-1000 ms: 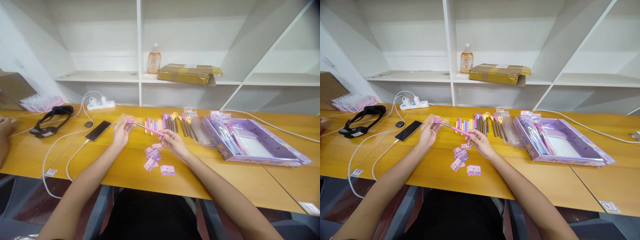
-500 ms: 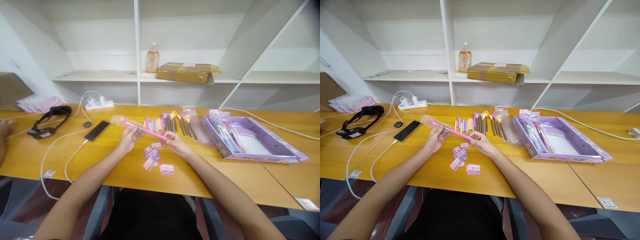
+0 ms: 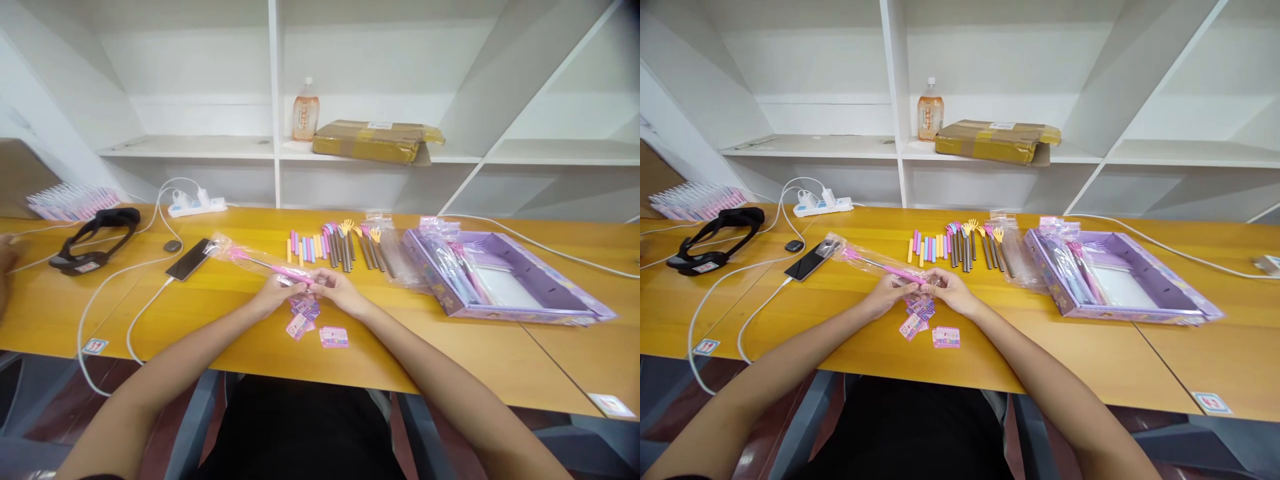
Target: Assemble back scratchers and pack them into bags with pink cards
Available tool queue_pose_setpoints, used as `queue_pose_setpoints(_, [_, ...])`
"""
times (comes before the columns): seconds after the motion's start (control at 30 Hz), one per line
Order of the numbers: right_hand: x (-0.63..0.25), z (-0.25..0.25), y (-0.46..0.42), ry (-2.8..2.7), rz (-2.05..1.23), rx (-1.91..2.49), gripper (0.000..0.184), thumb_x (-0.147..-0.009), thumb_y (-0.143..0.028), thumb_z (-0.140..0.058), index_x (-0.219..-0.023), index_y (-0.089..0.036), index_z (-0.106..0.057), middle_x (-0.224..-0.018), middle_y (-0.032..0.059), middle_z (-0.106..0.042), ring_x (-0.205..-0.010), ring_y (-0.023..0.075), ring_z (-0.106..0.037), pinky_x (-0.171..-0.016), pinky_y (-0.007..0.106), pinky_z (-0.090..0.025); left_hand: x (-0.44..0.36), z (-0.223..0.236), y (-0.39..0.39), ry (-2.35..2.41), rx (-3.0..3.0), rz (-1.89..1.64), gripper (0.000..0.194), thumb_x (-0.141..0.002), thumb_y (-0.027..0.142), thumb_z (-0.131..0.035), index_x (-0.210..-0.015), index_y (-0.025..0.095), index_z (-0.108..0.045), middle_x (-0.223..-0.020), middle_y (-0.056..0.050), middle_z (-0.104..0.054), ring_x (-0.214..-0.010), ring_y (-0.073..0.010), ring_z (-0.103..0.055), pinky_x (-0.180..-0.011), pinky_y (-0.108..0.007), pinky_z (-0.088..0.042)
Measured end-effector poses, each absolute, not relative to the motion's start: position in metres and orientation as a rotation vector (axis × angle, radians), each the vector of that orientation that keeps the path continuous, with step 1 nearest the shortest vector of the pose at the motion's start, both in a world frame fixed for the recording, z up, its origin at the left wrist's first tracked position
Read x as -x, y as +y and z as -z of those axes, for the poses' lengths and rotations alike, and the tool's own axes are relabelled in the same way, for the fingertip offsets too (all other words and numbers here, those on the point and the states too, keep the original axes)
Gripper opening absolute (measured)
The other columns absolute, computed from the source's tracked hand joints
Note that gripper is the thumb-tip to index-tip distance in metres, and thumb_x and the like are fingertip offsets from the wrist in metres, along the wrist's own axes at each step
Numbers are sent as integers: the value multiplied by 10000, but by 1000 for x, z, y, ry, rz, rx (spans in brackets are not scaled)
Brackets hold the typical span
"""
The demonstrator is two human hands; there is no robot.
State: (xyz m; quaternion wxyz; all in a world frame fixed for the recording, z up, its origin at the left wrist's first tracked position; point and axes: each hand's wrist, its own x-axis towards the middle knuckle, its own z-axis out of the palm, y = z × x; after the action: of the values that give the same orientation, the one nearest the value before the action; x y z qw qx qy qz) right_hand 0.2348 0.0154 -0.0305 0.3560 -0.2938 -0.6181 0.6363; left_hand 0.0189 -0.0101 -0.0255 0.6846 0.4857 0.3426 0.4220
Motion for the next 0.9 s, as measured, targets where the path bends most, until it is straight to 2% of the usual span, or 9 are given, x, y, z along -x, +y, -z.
queue_pose_setpoints(0.17, [-233,34,15,-1696,-1546,814,477,-822,-513,-866,-1116,-222,-629,-930,3,-689,-796,168,-657,-759,318,-560,-16,24,-7,796,-1033,-1020,488,-726,516,-929,-957,105,-802,-989,-124,-786,-866,-204,-736,-768,-294,-596])
queue_pose_setpoints(0.27, [-236,35,15,-1744,-1487,754,771,-682,-444,-978,-1296,-257,-551,-1124,31,-661,-899,195,-688,-788,332,-592,-13,24,-3,804,-1042,-1014,475,-751,528,-901,-918,94,-808,-973,-124,-776,-828,-181,-699,-734,-271,-559])
queue_pose_setpoints(0.33, [-238,33,14,-1817,-1345,740,879,-686,-391,-987,-1400,-276,-486,-1144,39,-630,-836,180,-677,-730,325,-591,-10,24,0,799,-1034,-1015,455,-768,521,-886,-905,94,-804,-931,-109,-762,-789,-159,-670,-712,-258,-537])
queue_pose_setpoints(0.37, [-240,31,14,-1875,-1229,731,813,-749,-374,-952,-1410,-277,-489,-1117,38,-619,-791,166,-656,-709,325,-583,-8,24,2,798,-1024,-1009,449,-770,518,-882,-894,95,-798,-895,-98,-749,-762,-148,-653,-697,-252,-527])
queue_pose_setpoints(0.43, [-243,27,13,-2003,-947,680,479,-912,-335,-817,-1326,-266,-584,-1067,43,-599,-783,160,-622,-727,339,-572,-5,23,5,802,-999,-982,448,-759,519,-884,-857,94,-781,-818,-77,-717,-708,-131,-623,-663,-243,-510])
queue_pose_setpoints(0.5, [-246,21,12,-2110,-701,602,153,-1015,-281,-678,-1166,-253,-683,-1070,67,-583,-892,187,-623,-789,363,-570,-2,22,6,815,-989,-950,456,-755,525,-885,-839,95,-756,-798,-72,-701,-695,-132,-622,-639,-241,-502])
queue_pose_setpoints(0.53, [-246,18,11,-2145,-614,573,100,-1040,-259,-632,-1104,-250,-708,-1084,78,-578,-956,203,-623,-818,374,-570,-2,21,6,820,-992,-938,463,-754,528,-887,-864,101,-747,-814,-73,-703,-708,-141,-635,-634,-244,-503])
queue_pose_setpoints(0.7, [-244,11,6,-2193,-437,533,111,-1053,-224,-604,-1054,-253,-712,-1110,88,-625,-1075,237,-616,-938,436,-527,-4,18,1,729,-1132,-866,492,-796,515,-887,-1026,127,-690,-913,-69,-701,-740,-147,-651,-644,-258,-525])
queue_pose_setpoints(0.9, [-233,15,2,-2086,-567,700,111,-1068,-283,-587,-982,-232,-635,-951,55,-638,-925,226,-591,-846,408,-487,-9,27,-2,773,-1144,-876,551,-790,565,-882,-1032,113,-682,-888,-84,-705,-731,-162,-660,-673,-295,-556])
